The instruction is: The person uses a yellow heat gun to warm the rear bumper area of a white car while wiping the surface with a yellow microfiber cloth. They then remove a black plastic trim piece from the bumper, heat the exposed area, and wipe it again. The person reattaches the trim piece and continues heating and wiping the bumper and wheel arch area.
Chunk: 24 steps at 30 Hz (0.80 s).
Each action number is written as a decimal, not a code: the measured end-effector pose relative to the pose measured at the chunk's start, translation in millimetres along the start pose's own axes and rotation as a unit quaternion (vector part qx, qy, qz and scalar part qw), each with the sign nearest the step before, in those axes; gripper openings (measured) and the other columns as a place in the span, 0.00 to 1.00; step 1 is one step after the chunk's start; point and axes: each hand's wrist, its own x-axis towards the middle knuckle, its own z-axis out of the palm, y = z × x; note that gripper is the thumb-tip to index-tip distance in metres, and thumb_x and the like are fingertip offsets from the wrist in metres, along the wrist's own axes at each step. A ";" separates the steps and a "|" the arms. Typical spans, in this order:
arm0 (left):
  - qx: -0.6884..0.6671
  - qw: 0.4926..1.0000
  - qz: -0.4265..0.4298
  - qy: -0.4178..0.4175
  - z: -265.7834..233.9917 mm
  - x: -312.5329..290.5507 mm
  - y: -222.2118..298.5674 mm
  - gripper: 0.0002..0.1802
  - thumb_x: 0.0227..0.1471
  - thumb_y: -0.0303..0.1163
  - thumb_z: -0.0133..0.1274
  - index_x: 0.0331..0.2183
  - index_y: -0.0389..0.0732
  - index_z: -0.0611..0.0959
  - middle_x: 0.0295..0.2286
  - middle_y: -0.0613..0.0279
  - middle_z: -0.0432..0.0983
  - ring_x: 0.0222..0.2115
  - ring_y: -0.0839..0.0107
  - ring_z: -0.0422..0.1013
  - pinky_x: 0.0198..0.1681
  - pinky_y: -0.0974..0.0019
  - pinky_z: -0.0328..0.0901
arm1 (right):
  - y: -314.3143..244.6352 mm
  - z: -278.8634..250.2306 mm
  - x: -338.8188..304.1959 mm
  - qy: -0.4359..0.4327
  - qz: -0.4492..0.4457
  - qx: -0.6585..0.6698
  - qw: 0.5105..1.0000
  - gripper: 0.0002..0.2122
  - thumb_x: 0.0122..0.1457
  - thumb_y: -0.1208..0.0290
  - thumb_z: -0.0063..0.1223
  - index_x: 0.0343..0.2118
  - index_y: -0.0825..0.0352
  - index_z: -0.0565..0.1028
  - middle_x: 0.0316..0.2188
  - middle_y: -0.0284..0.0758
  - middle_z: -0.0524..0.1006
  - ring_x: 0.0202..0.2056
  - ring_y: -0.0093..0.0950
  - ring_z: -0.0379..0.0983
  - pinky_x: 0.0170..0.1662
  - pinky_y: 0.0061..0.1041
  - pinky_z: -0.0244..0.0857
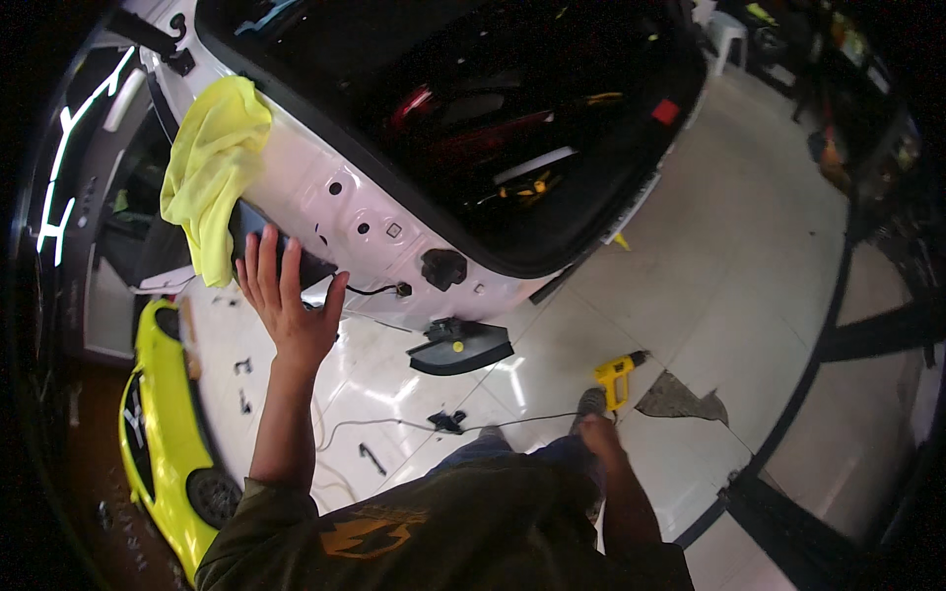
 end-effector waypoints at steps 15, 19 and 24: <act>-0.026 0.970 -0.243 -0.016 -23.7 63.2 -27.4 0.28 0.57 0.36 0.52 0.56 0.34 0.68 0.55 0.47 0.63 0.57 0.54 0.60 0.61 0.58 0.51 | 121.8 -56.1 119.4 -0.048 0.136 0.083 0.986 0.11 0.55 0.65 0.53 0.35 0.69 0.78 0.32 0.45 0.80 0.37 0.43 0.77 0.43 0.37 0.70; -0.011 0.947 -0.321 -0.023 -18.6 79.9 -73.8 0.27 0.58 0.41 0.52 0.54 0.38 0.72 0.49 0.49 0.66 0.50 0.59 0.67 0.54 0.58 0.61 | 155.1 -2.4 127.9 -0.104 0.062 0.058 0.991 0.11 0.58 0.66 0.52 0.39 0.68 0.74 0.24 0.37 0.77 0.17 0.27 0.74 0.17 0.26 0.64; 0.062 0.949 -0.309 -0.030 -17.4 112.9 -144.0 0.19 0.57 0.37 0.54 0.46 0.35 0.78 0.36 0.56 0.74 0.34 0.73 0.71 0.38 0.69 0.67 | 151.9 -12.9 118.1 -0.140 -0.017 -0.016 0.990 0.09 0.57 0.69 0.50 0.36 0.69 0.75 0.21 0.36 0.75 0.17 0.26 0.73 0.17 0.25 0.64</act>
